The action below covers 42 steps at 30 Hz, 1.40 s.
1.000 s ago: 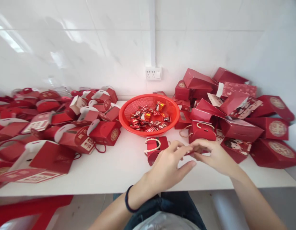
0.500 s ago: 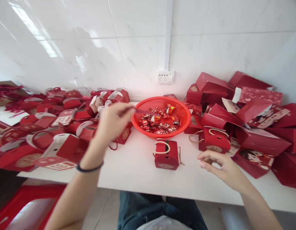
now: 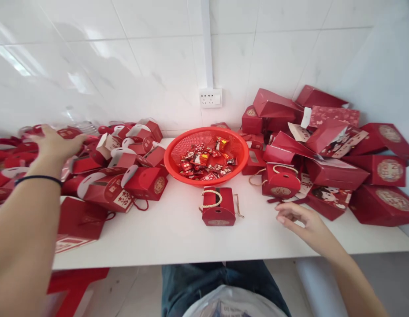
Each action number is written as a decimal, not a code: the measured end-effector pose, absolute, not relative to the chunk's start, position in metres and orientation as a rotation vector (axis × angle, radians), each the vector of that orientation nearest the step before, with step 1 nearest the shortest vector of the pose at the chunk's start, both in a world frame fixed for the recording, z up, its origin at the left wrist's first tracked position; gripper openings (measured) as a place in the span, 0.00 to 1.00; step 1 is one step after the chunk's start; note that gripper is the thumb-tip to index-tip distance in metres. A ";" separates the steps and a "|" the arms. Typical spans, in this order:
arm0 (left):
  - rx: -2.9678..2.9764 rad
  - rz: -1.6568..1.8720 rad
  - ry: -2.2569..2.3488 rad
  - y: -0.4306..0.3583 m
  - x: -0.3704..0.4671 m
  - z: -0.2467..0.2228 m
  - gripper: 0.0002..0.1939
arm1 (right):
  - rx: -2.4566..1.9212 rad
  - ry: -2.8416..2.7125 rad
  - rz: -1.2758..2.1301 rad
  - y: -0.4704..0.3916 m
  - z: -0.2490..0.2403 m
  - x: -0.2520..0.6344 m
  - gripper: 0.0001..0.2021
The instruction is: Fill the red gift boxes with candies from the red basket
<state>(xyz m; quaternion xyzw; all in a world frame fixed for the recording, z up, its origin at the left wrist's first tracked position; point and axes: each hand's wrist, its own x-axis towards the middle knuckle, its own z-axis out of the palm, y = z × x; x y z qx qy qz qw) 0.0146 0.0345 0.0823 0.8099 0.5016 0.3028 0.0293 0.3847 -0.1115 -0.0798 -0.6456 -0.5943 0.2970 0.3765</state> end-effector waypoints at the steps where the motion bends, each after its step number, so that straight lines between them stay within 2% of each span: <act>1: 2.521 0.920 1.518 0.031 0.019 0.076 0.22 | -1.640 -1.529 0.745 -0.110 -0.082 0.385 0.16; 6: 2.640 0.853 1.352 0.047 0.015 0.062 0.20 | -1.518 -1.596 0.642 -0.098 -0.093 0.367 0.21; 10: 2.768 0.635 0.967 0.038 0.029 0.033 0.21 | -1.339 -1.698 0.602 -0.085 -0.092 0.326 0.22; 15: 2.758 0.360 1.039 0.000 0.071 -0.018 0.20 | -1.191 -1.873 0.417 -0.078 -0.083 0.285 0.27; 23: 2.453 0.544 1.090 0.007 0.053 -0.014 0.14 | -1.206 -1.874 0.486 -0.075 -0.092 0.284 0.12; 25: 2.405 0.607 1.116 0.009 0.046 -0.016 0.10 | -1.203 -1.846 0.484 -0.075 -0.093 0.284 0.12; 27: 2.353 0.619 1.115 0.009 0.042 -0.019 0.06 | -1.189 -1.851 0.486 -0.076 -0.093 0.283 0.17; 30: 2.266 0.601 1.069 0.005 0.039 -0.021 0.11 | -1.195 -1.919 0.490 -0.077 -0.089 0.281 0.24; 37: 2.177 0.568 1.059 -0.010 0.046 -0.020 0.24 | -1.257 -1.991 0.342 -0.077 -0.093 0.278 0.26; 40: 2.222 0.603 1.057 -0.013 0.048 -0.022 0.23 | -1.274 -1.959 0.366 -0.076 -0.100 0.277 0.27; 42: 2.242 0.618 1.041 -0.014 0.048 -0.024 0.22 | -1.269 -1.896 0.374 -0.075 -0.103 0.277 0.24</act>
